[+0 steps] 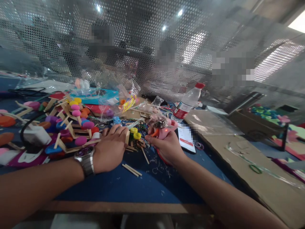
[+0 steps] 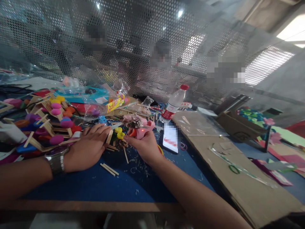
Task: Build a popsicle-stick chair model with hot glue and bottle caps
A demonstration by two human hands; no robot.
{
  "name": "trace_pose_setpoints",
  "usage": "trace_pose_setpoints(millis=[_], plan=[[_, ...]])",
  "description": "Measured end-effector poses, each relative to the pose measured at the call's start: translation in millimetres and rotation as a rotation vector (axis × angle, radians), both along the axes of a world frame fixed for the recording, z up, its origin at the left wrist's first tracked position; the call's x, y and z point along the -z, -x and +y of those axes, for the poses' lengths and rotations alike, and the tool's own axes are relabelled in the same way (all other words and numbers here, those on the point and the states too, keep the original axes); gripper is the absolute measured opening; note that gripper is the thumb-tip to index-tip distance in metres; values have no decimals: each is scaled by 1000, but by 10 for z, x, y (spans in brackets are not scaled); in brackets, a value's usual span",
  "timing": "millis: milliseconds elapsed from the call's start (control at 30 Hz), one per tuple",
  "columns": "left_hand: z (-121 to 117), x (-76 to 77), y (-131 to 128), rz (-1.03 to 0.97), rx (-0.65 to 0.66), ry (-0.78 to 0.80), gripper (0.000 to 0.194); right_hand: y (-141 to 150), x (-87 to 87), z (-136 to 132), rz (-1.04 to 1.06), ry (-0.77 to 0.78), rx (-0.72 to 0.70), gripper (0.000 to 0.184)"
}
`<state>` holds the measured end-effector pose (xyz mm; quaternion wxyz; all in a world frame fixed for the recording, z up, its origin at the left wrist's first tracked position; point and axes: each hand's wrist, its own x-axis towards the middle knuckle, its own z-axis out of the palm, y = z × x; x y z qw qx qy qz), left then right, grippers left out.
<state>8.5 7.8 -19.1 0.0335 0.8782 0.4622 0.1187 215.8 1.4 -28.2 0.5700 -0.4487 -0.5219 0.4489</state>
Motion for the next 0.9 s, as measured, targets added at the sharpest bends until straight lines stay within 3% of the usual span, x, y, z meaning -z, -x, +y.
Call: trace_pose_setpoints(millis=[233, 433, 567, 733, 900], plan=[[-29, -42, 4, 29, 53, 81, 46, 2, -12, -7, -23, 3, 16, 28], [-18, -59, 31, -116, 127, 72, 48, -21, -2, -5, -36, -26, 27, 29], [-40, -168, 51, -257, 315, 92, 36, -36, -6, -6, -43, -25, 9, 29], [-78, -245, 58, -164, 598, 202, 14, -53, 18, 3, -76, 27, -62, 27], [-64, -200, 56, -181, 676, 237, 4, -64, 48, 20, -101, 26, -62, 27]])
